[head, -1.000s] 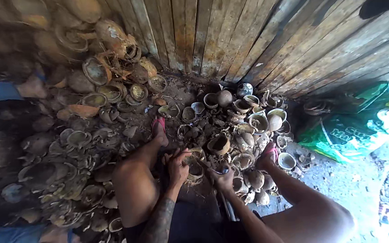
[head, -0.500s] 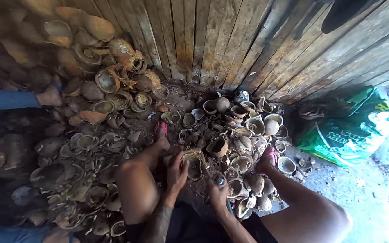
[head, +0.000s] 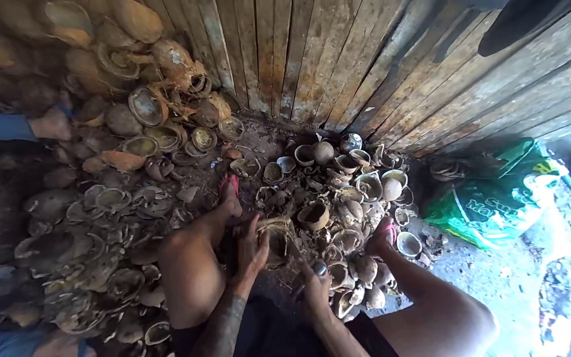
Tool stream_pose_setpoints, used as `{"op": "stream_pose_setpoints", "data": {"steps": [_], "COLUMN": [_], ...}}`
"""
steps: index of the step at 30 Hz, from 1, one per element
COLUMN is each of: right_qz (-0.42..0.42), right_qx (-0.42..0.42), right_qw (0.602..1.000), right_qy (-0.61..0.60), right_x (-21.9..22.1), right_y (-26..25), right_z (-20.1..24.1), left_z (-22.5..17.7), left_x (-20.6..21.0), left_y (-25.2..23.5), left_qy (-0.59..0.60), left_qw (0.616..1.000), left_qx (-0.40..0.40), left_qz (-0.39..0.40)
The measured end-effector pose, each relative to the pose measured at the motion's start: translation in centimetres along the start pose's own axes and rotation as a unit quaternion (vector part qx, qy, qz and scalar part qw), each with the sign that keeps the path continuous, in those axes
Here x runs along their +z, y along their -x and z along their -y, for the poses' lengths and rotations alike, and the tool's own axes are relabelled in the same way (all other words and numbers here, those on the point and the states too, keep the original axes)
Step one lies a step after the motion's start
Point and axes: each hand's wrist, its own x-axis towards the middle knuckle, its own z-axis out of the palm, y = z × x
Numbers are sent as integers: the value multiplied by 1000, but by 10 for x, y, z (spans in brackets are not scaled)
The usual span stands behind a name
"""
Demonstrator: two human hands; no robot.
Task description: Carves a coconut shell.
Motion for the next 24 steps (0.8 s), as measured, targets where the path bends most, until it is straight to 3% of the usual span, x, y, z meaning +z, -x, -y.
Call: {"op": "stream_pose_setpoints", "data": {"steps": [2, 4, 6, 8, 10, 14, 17, 19, 22, 24], "right_qz": [-29, -21, 81, 160, 189, 118, 47, 10, -4, 6], "right_qx": [-17, -147, -240, -274, -291, -215, -84, -12, 22, -27], "right_qw": [999, 981, 946, 924, 912, 946, 991, 1000, 997, 993], "right_qy": [16, 126, 202, 215, 218, 210, 96, 27, 69, 111], "right_x": [4, -4, -20, -16, -11, -23, -32, -23, -4, -5], "right_y": [-7, -43, -96, -140, -153, -89, -31, -9, -26, -56], "right_z": [-5, -11, -14, -4, 5, 6, -10, -13, -8, -15], "left_z": [-2, 7, 14, 14, 14, 17, 12, 12, 14, 17], "left_x": [15, 33, 38, 40, 36, 19, 24, 24, 18, 15], "left_y": [9, 7, 7, 6, 3, -20, -9, 0, -12, -27], "left_qy": [-42, -121, -142, -138, -133, -115, -61, -39, -34, -41], "left_qw": [999, 991, 986, 986, 987, 989, 995, 996, 999, 999], "left_qx": [10, 48, 75, 83, 89, 86, 31, 12, 12, 9], "left_qz": [8, -36, -49, -43, -21, 44, -72, -74, -33, -3]}}
